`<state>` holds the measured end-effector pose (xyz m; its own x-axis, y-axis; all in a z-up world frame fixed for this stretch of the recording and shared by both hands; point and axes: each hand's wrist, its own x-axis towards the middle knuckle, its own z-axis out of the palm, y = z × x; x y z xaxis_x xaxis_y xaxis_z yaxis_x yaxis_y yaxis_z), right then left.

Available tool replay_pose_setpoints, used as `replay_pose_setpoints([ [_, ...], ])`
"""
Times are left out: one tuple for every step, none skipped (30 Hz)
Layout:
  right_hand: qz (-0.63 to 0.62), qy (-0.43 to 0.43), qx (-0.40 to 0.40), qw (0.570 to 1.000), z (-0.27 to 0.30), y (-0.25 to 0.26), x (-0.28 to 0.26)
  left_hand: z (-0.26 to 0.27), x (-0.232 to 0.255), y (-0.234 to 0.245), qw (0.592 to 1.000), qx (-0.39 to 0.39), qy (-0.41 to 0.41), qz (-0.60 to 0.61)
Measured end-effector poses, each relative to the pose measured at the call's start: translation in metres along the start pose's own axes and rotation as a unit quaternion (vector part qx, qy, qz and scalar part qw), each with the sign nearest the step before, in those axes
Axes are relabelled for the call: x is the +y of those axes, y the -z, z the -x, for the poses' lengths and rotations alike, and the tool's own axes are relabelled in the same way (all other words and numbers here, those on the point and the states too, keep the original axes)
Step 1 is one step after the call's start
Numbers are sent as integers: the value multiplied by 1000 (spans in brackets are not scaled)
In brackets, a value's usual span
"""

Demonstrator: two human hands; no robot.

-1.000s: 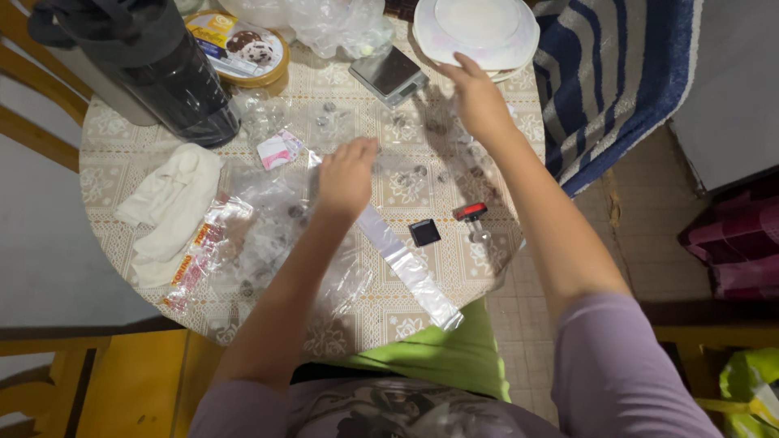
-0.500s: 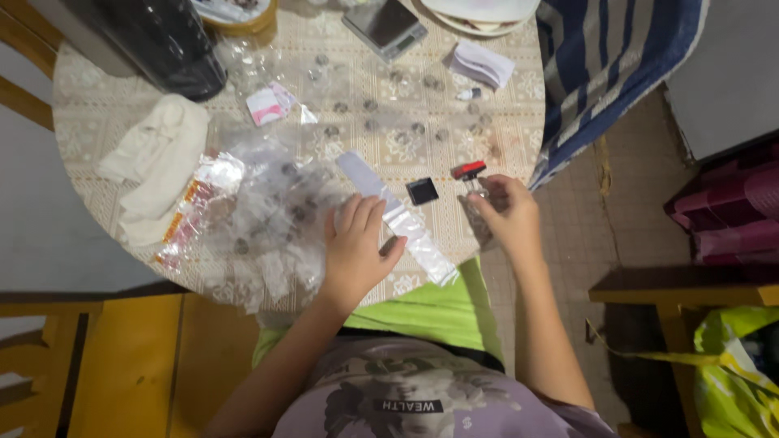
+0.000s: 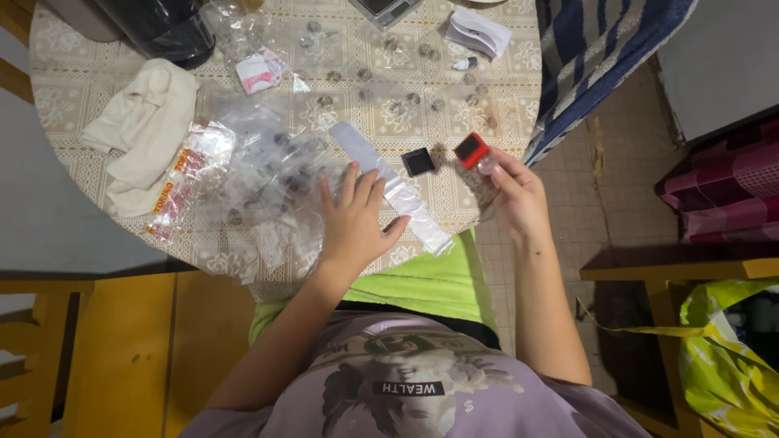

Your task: The person repeatedly stamps small white rectangular labels with a red-handled stamp and places them into a clear plastic bag. The person handles the labels and stamp throughout the clip, occasionally adjusting the bag and other items on the table.

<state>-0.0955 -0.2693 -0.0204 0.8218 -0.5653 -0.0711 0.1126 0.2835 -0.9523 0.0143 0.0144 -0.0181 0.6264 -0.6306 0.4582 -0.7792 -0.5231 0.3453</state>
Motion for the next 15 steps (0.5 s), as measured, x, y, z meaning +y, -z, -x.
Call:
replay_pose_setpoints([
  [-67,-36,-12,997,2,3,1,0,0,0,1000,2,-2,2],
  [-106,-46,-42,992,4,5,3,0,0,0,1000,-3,2,5],
  [-145,-55,-72,985,6,7,5,-1,0,0,1000,-7,7,7],
  [-184,-65,-103,975,7,8,7,-1,0,0,1000,-12,12,9],
  [-197,-68,-114,971,8,8,9,-2,0,0,1000,-13,11,6],
  [-210,-71,-124,967,10,7,11,-1,0,0,1000,-14,11,3],
  [-223,-74,-135,963,11,6,13,-1,0,0,1000,-15,11,0],
  [-220,-78,-131,963,11,4,13,-1,0,0,1000,-16,12,-2],
  [-217,-82,-128,964,12,2,12,-1,0,0,1000,-18,13,-4],
  [-215,-86,-124,965,13,-1,10,-1,0,0,1000,-20,13,-6],
  [-196,-81,-122,970,14,-5,7,-1,0,1,1000,-21,13,-7],
  [-177,-75,-121,974,15,-10,2,-1,-1,1,1000,-21,13,-8],
  [-158,-69,-119,978,17,-15,-3,-1,-1,2,1000,-22,12,-9],
  [-73,-48,-98,991,19,-23,-7,-1,-1,2,1000,-23,15,-7],
  [11,-27,-75,997,21,-32,-11,-1,-1,2,1000,-25,18,-5],
])
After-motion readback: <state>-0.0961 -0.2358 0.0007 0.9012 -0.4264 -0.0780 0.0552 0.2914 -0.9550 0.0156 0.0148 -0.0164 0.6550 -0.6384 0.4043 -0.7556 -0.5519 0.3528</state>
